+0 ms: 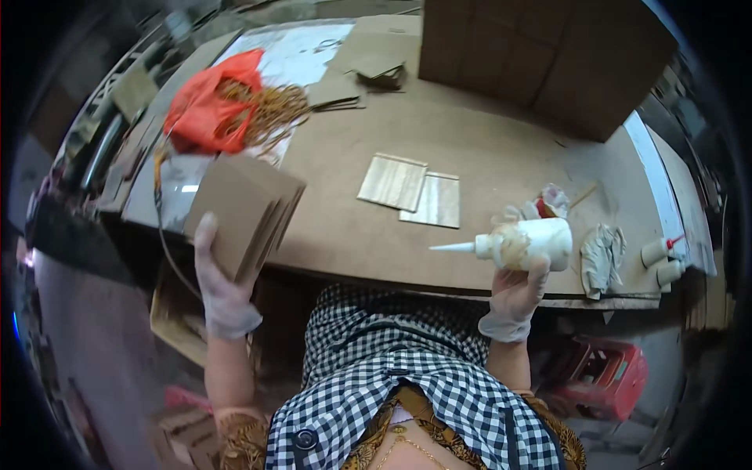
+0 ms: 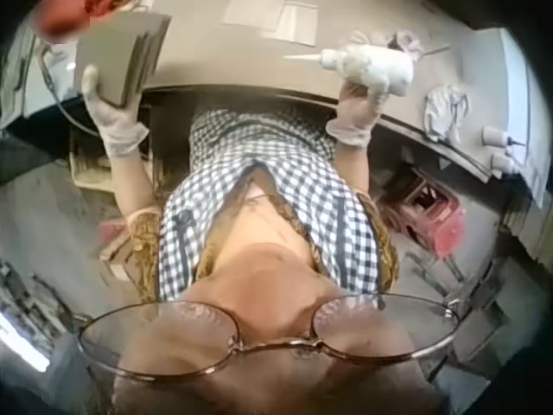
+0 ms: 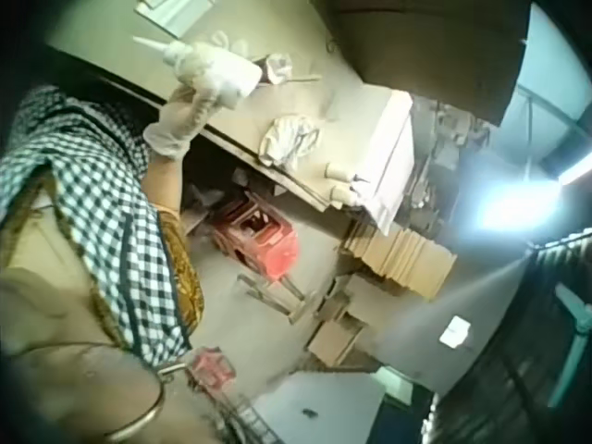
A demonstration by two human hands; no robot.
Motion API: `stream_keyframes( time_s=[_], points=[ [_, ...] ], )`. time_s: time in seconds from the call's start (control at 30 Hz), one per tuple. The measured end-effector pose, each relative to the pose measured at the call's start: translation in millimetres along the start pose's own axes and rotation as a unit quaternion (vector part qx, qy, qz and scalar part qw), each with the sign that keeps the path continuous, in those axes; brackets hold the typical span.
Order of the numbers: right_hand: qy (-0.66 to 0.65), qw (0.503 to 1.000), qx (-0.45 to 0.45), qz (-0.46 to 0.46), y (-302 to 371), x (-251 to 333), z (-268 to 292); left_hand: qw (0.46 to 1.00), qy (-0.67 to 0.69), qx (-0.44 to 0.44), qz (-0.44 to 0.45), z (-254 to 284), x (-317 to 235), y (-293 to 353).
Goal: The person assembles small cardboard boxes by applying glue to the edges of pre-cut cardboard pieces and pressing them together. They repeatedly pick up pieces, apply glue, and join them to form box structures, then secure the assembled boxes with rubber bands.
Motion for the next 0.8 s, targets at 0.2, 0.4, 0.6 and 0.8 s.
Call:
stream_keyframes(
  time_s=[0.2, 0.4, 0.6, 0.8],
  points=[
    [0.01, 0.997, -0.073, 0.003, 8.8, 33.3, 6.5, 0.916, 0.351, 0.057, 0.183, -177.5, 6.0, -126.3],
    [0.05, 0.993, -0.106, 0.025, -17.8, 17.2, 10.5, 0.976, 0.119, 0.12, -0.139, -303.9, 84.1, -132.2],
    [0.065, 0.99, -0.118, -0.035, -18.0, 18.0, 11.2, 0.945, 0.03, 0.318, -0.072, -327.1, 117.2, -121.1],
    [0.084, 0.988, -0.106, -0.08, -23.5, 29.2, -3.4, 0.945, 0.034, 0.325, -0.016, -315.2, 106.1, -126.6]
  ],
)
Point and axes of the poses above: each hand's wrist, its own y-axis away from the middle knuckle, its own z-axis out of the back of the hand, x = y × z, the point moved 1 cm from there along -y, towards the middle knuckle, and after that the axes turned 12 degrees about -z, right-handed, at the moved point
